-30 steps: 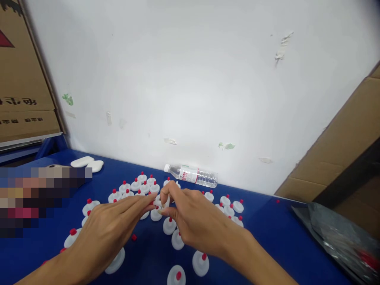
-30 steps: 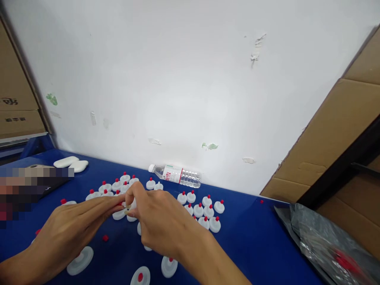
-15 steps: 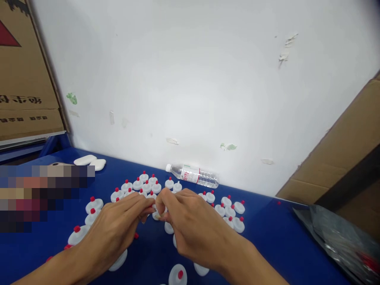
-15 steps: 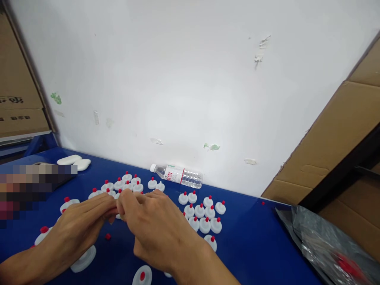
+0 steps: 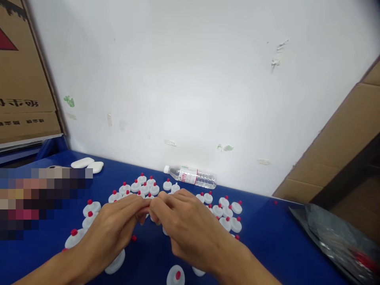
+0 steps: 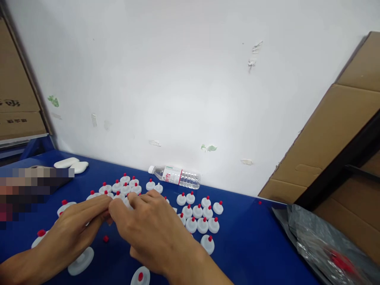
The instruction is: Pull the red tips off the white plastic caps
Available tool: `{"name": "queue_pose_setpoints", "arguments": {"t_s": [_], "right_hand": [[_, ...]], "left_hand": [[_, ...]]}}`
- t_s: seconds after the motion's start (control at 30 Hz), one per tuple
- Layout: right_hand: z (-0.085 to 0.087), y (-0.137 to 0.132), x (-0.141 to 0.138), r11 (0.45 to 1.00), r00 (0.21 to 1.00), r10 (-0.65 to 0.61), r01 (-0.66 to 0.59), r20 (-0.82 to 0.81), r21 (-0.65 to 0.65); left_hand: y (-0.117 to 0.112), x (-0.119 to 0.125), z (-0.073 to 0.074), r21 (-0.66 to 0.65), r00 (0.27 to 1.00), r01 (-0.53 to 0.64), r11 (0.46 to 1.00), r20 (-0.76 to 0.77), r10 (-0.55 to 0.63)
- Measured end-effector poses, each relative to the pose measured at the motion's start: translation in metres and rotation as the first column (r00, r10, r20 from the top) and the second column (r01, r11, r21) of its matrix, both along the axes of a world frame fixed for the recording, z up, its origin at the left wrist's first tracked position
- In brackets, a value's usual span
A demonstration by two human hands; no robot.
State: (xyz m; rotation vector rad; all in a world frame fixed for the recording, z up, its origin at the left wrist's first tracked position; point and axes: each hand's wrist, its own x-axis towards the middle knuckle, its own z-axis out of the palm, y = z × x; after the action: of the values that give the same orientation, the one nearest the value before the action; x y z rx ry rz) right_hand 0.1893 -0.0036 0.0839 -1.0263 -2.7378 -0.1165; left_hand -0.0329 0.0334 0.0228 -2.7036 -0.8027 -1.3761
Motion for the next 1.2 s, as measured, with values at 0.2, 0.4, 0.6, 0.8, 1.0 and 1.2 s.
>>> {"name": "queue_pose_setpoints", "arguments": {"t_s": [0.2,0.4,0.6,0.8,1.0,1.2], "right_hand": [[0.000,0.005,0.010,0.995,0.990,-0.079,0.071,-0.118,-0.072],[-0.005,0.020,0.029,0.960,0.945,-0.279,0.269,-0.172,-0.077],[-0.019,0.037,0.044,0.916,0.898,-0.402,0.393,-0.181,-0.084],[-0.027,0.044,0.047,0.902,0.878,-0.432,0.425,-0.205,-0.076],[-0.029,0.048,0.053,0.843,0.820,-0.535,0.535,-0.203,-0.063],[-0.037,0.056,0.066,0.786,0.781,-0.615,0.594,-0.109,-0.172]], "left_hand": [[0.014,-0.007,0.000,-0.022,0.994,-0.039,0.999,-0.105,0.037],[0.032,-0.032,0.013,-0.144,0.940,-0.010,0.989,-0.338,-0.040],[0.031,-0.039,0.006,-0.305,0.856,0.026,0.952,-0.485,-0.179],[0.027,-0.035,-0.013,-0.346,0.836,-0.007,0.938,-0.517,-0.185],[0.018,-0.033,-0.006,-0.345,0.846,-0.039,0.938,-0.511,-0.153],[0.017,-0.026,0.007,-0.274,0.894,-0.057,0.960,-0.442,-0.073]]}}
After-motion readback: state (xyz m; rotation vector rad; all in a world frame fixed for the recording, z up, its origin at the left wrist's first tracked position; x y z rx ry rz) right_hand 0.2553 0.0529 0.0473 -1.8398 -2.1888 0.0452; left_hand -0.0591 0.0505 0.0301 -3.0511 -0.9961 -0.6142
